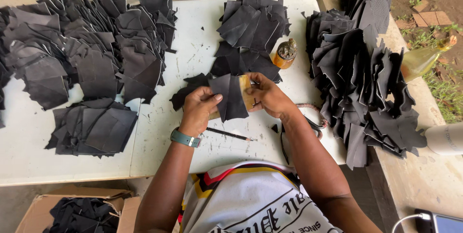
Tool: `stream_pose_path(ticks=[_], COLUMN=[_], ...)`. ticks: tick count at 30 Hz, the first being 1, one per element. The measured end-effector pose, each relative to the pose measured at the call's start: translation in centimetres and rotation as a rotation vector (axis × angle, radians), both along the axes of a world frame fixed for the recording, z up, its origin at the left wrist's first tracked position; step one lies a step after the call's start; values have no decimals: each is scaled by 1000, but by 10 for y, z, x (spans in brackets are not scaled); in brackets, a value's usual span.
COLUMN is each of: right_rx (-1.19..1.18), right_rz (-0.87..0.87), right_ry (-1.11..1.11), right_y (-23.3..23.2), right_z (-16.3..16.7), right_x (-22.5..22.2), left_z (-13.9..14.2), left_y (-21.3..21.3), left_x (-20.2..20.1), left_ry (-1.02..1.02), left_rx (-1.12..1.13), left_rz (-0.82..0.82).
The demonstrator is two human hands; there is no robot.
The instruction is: The person cuts black leather pieces using shears, aligns them with a wooden template, and marks them with a pencil. They repeatedly pick up, cut, and stack the leather pieces on a white table.
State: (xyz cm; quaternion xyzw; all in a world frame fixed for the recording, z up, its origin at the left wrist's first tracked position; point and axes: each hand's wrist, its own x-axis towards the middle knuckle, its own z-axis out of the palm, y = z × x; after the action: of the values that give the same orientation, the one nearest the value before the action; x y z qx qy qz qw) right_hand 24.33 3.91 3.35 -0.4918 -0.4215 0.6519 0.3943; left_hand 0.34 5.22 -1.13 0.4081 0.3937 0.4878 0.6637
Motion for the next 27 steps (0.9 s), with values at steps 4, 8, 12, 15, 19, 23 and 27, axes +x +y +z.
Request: stream_pose_path(ticks=[4,8,12,15,19,23,27], right_rx=[-56,-48,-45,-41,86,254,339], right_rz=[50,9,12,1,14,2,-19], right_ry=[194,237,245,261,166,5,171], right_y=[-2,-3,-4,-3,-4,-8,-9], right_z=[2,1,-2,-5,-9,-14,-10], right_x=[4,5,7,8,6,0,5], left_z=[2,3,5,6,9,18,32], left_y=[2,4,2,1,-1,-9,-20], left_x=[18,28,30,32,34,34,15], left_ry=[149,220,251,247,295,438,624], left_rx=[58,105,86,96,125,284,556], left_rz=[41,70,82,83,83,136,358])
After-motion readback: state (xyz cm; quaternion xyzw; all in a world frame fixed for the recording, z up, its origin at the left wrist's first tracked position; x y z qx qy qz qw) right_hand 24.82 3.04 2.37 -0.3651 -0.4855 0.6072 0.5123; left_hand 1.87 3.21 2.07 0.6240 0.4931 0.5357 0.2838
